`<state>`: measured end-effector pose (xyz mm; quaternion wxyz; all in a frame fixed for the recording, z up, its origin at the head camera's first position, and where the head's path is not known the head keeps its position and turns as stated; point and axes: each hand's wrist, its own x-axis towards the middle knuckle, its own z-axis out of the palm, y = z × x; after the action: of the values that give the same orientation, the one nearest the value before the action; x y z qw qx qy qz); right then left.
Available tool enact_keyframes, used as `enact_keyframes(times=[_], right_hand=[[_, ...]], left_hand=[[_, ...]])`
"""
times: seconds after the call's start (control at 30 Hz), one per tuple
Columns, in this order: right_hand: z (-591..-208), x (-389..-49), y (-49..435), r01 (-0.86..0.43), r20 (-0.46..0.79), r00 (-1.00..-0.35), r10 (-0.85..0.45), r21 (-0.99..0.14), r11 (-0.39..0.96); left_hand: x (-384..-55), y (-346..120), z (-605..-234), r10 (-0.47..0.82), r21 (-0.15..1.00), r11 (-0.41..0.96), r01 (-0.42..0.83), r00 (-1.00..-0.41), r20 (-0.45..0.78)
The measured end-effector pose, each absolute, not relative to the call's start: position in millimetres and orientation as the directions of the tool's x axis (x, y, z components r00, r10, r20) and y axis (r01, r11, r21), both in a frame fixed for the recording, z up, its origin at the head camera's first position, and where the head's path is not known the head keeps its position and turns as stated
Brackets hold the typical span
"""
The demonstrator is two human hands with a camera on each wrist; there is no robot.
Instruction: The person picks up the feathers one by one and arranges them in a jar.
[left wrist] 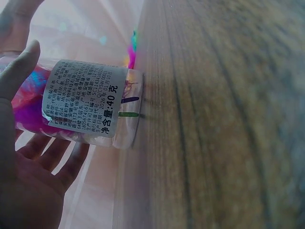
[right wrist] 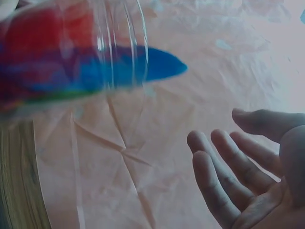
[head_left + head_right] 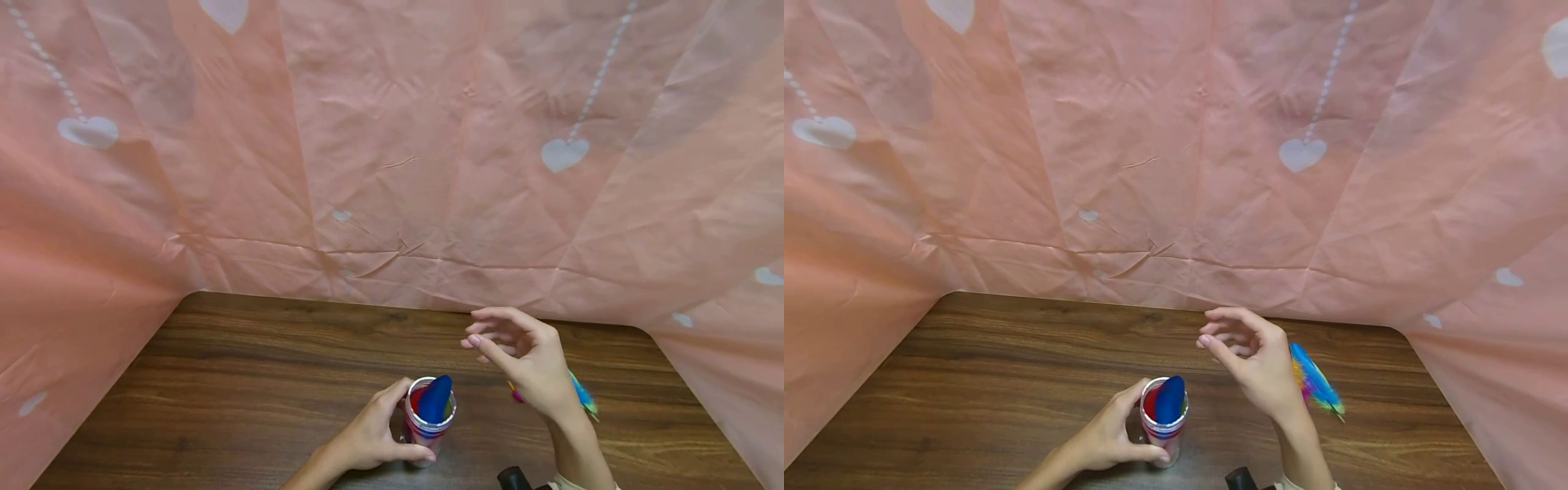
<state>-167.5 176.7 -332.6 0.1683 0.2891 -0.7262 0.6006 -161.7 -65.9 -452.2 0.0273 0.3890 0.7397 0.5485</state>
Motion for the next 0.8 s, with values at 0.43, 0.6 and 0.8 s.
enact_keyframes(times=[0.43, 0.6, 0.8], right_hand=[[-330.6, -169.5, 201.8, -0.569, 0.569, -0.818, -0.086, -0.78, 0.258], [-333.4, -171.5, 207.6, -0.546, 0.554, -0.83, -0.069, -0.781, 0.304], [-338.5, -177.2, 216.7, -0.537, 0.543, -0.838, -0.052, -0.804, 0.255]], left_hand=[[-163.8, -65.9, -456.3, 0.602, 0.779, 0.091, 0.621, -0.657, 0.454], [-164.6, -65.4, -458.0, 0.601, 0.769, 0.087, 0.633, -0.649, 0.466], [-163.8, -65.2, -457.2, 0.602, 0.771, 0.087, 0.631, -0.65, 0.464]])
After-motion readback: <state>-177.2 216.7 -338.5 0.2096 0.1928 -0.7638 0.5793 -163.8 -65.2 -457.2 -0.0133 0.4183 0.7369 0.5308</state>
